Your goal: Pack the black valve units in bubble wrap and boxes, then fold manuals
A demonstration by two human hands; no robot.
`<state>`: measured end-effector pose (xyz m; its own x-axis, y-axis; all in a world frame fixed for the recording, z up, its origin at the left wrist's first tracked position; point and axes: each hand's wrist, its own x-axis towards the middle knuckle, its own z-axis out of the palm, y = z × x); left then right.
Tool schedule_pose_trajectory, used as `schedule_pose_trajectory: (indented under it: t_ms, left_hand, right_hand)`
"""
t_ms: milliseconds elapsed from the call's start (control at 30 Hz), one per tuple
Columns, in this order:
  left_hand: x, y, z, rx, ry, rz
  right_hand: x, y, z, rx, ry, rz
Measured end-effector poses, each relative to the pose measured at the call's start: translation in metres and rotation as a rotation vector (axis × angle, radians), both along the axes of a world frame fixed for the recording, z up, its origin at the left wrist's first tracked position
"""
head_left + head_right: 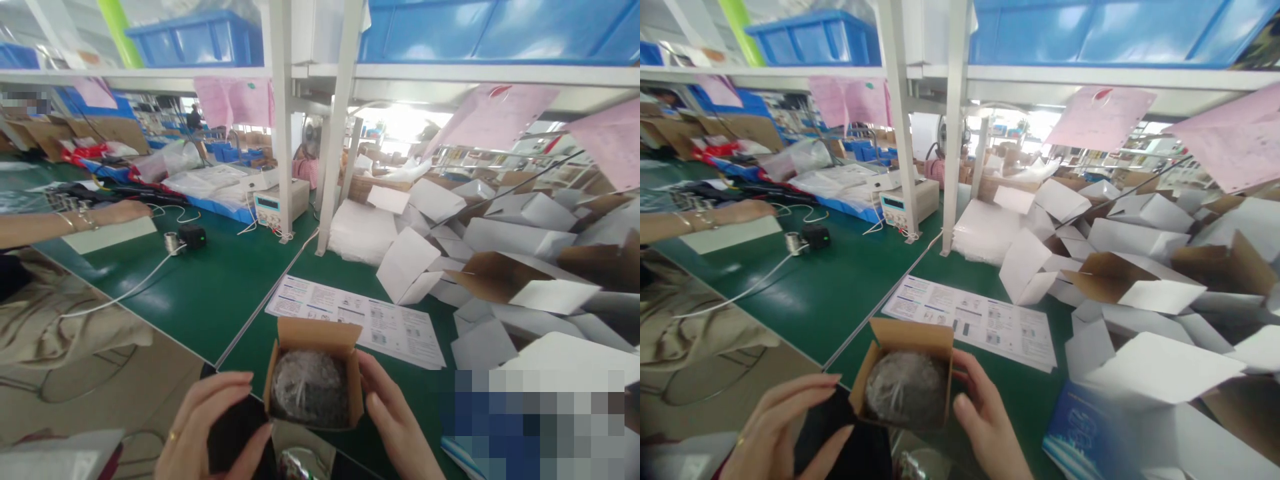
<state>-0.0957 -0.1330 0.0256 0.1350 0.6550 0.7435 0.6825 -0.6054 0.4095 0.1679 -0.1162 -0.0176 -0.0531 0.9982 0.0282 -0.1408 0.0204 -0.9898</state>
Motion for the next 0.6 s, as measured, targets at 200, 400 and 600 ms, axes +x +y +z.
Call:
schedule_pose_trajectory:
  t_ms: [200,400,600]
  left_hand:
    - [0.007,0.026,-0.016,-0.096,0.043,-0.246]
    - [0.006,0.048,-0.020,-0.038,0.032,-0.434]
    - [0.008,0.052,-0.019,-0.025,0.025,-0.461]
  right_hand:
    - [-0.012,0.016,0.002,-0.180,0.126,-0.078]
    - [-0.026,0.028,0.018,-0.043,-0.006,0.049]
    - [-0.029,0.026,0.036,0.367,-0.239,0.009]
